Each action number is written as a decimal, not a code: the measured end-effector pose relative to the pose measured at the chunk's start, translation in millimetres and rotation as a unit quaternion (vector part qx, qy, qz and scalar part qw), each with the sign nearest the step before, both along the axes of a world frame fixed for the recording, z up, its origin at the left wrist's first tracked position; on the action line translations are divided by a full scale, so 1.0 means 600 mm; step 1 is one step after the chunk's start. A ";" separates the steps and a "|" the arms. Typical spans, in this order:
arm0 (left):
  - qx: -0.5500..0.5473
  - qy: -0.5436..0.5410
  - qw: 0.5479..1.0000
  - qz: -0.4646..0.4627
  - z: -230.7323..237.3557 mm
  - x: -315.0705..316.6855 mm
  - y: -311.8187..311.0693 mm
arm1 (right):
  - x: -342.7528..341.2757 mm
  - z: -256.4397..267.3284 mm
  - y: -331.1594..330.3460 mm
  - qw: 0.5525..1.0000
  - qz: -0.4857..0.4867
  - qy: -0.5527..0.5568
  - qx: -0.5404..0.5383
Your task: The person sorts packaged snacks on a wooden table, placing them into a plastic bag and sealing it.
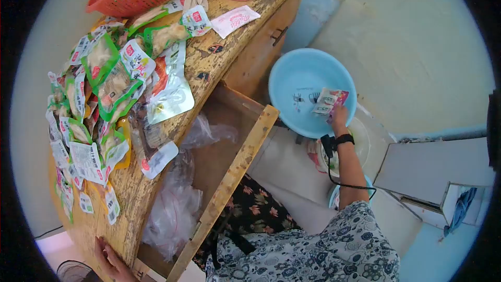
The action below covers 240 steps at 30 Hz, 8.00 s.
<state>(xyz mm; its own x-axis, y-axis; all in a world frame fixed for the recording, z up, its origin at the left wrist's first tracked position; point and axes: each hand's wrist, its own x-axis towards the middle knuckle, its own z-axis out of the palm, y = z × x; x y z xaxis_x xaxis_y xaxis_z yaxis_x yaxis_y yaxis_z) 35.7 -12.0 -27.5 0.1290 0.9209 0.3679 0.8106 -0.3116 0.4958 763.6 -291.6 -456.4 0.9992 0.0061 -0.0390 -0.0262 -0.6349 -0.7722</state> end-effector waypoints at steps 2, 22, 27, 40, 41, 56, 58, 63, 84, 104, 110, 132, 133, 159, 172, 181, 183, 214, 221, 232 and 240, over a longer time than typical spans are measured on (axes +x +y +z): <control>0.021 0.041 0.999 0.004 0.014 0.030 -0.009 | 0.032 -0.051 -0.035 0.986 0.034 -0.051 -0.154; -0.022 -0.100 0.995 0.002 -0.037 -0.052 0.007 | -0.062 0.190 0.017 0.989 0.105 -0.088 0.052; 0.002 -0.094 0.996 0.012 -0.009 -0.004 -0.013 | -0.178 0.327 0.106 0.955 0.151 -0.070 0.246; -0.002 -0.178 0.984 -0.009 0.003 -0.009 -0.025 | -0.586 0.718 0.230 0.709 0.565 -0.354 0.230; -0.004 -0.184 0.983 -0.007 0.003 -0.009 -0.025 | -0.613 0.737 0.238 0.702 0.601 -0.326 0.199; 0.050 -0.183 0.981 -0.041 0.002 -0.022 -0.021 | -0.687 0.706 0.332 0.615 0.746 -0.250 -0.046; 0.042 -0.195 0.979 -0.036 0.002 -0.019 -0.024 | -0.683 0.712 0.323 0.644 0.720 -0.258 0.018; 0.002 -0.235 0.971 -0.049 0.004 -0.028 -0.029 | -0.681 0.736 0.267 0.784 0.538 -0.075 0.299; -0.321 -0.426 0.755 -0.381 0.048 0.149 -0.112 | -0.720 0.737 0.242 0.511 0.729 -0.367 0.271; -0.321 -0.599 0.726 -0.102 0.002 0.054 -0.119 | -0.761 0.716 0.204 0.700 0.667 -0.179 0.182; -0.276 -0.606 0.724 -0.182 0.017 0.010 -0.140 | -0.824 0.740 0.253 0.645 0.725 -0.085 0.224; -0.004 -0.751 0.646 0.138 0.008 -0.163 -0.192 | -0.982 0.781 0.293 0.498 0.807 -0.171 0.268; 0.014 -0.740 0.654 0.157 0.016 -0.154 -0.199 | -1.001 0.779 0.298 0.495 0.815 -0.149 0.261; 0.018 -0.448 0.893 -0.038 0.018 -0.050 -0.047 | -0.878 0.819 0.397 0.611 0.776 -0.062 0.144; -0.012 -0.373 0.925 -0.072 -0.014 -0.049 -0.036 | -0.732 0.807 0.562 0.552 0.674 -0.483 -0.084; 0.001 -0.362 0.931 -0.050 -0.007 -0.036 -0.037 | -0.720 0.806 0.592 0.583 0.658 -0.471 -0.077; 0.007 -0.356 0.933 -0.040 -0.009 -0.032 -0.036 | -0.712 0.809 0.592 0.598 0.630 -0.491 -0.070; 0.060 -0.246 0.967 -0.038 -0.006 0.026 -0.035 | -0.870 0.711 0.367 0.642 0.496 0.331 0.482; -0.038 -0.386 0.920 -0.052 0.005 0.031 -0.056 | -0.905 0.701 0.352 0.650 0.500 0.314 0.479; 0.110 -0.236 0.965 -0.044 -0.007 0.044 -0.037 | -0.907 0.725 0.326 0.679 0.560 0.272 0.390; -0.091 -0.415 0.903 -0.059 0.020 0.035 -0.065 | -0.918 0.717 0.344 0.680 0.588 0.227 0.376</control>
